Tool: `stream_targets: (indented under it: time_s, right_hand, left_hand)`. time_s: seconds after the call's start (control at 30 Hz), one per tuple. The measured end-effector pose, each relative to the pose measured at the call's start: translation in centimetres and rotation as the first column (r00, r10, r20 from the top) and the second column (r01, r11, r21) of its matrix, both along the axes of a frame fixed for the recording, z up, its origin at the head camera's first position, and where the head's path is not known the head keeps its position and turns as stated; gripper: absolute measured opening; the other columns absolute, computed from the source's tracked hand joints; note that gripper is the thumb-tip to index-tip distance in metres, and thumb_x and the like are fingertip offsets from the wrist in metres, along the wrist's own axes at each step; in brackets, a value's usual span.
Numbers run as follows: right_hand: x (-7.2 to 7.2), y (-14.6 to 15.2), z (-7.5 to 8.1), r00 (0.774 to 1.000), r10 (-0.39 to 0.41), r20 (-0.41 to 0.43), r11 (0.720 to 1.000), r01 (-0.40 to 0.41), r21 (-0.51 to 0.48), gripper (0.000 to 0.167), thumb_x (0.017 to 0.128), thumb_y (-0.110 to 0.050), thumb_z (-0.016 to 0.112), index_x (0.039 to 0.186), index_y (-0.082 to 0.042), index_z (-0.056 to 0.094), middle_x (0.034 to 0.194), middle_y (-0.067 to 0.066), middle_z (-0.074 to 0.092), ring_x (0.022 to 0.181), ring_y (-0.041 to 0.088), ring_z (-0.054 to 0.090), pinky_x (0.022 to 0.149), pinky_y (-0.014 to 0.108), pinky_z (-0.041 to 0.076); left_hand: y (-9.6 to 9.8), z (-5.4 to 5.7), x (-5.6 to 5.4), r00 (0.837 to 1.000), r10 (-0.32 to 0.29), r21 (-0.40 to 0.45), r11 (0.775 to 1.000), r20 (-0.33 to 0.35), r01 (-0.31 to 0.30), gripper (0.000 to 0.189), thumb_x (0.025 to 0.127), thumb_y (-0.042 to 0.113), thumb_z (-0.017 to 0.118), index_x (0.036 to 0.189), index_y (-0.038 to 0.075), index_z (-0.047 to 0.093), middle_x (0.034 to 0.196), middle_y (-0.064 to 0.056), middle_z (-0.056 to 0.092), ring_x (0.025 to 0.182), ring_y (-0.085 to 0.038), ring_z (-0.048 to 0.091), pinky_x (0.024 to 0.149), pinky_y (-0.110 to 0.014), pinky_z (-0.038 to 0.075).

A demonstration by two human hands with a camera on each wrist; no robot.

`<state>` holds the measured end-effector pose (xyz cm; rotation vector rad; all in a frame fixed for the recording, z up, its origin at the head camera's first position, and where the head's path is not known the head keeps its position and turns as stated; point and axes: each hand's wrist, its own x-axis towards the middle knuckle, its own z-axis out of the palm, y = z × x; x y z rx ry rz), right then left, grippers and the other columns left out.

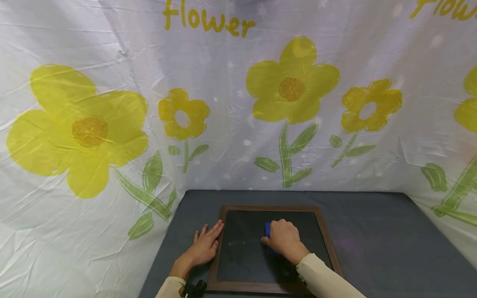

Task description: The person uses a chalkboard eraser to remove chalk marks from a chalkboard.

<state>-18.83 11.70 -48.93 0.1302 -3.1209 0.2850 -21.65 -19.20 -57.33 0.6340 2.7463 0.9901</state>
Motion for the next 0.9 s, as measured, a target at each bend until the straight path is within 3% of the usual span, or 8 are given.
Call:
stream_targets:
  time_s: [0.37,0.57,0.9]
  right_hand:
    - [-0.4,-4.9,-0.2,0.998,0.064,-0.003,0.998,-0.064,-0.023,0.051,0.088,-0.052,0.09,0.099,-0.003,0.081,0.077,0.011,0.071,0.065,0.028,0.072,0.058,0.044,0.064]
    - [-0.5,-7.2,-0.2,0.992,0.128,0.004,0.99,-0.127,-0.054,0.049,0.09,-0.05,0.09,0.104,-0.003,0.082,0.078,0.01,0.074,0.063,0.025,0.073,0.057,0.039,0.064]
    - [-0.5,-10.5,0.0,0.987,0.161,0.017,0.987,-0.16,-0.014,0.05,0.09,-0.052,0.089,0.11,-0.006,0.084,0.083,0.008,0.076,0.068,0.025,0.075,0.06,0.038,0.064]
  left_hand:
    - [-0.3,-0.5,-0.1,1.0,-0.013,0.006,1.0,-0.022,0.013,0.065,0.111,0.009,0.052,0.173,0.017,0.037,0.183,-0.005,0.025,0.164,-0.061,0.01,0.121,-0.087,-0.001]
    - [-0.2,-0.7,-0.1,1.0,0.017,-0.01,1.0,-0.024,-0.017,0.064,0.11,0.009,0.053,0.172,0.016,0.039,0.182,-0.005,0.028,0.165,-0.06,0.013,0.122,-0.087,0.001]
    - [0.0,1.1,0.7,1.0,-0.027,0.006,1.0,-0.013,0.027,0.065,0.11,0.008,0.052,0.173,0.013,0.037,0.182,-0.01,0.026,0.16,-0.068,0.011,0.117,-0.091,-0.002]
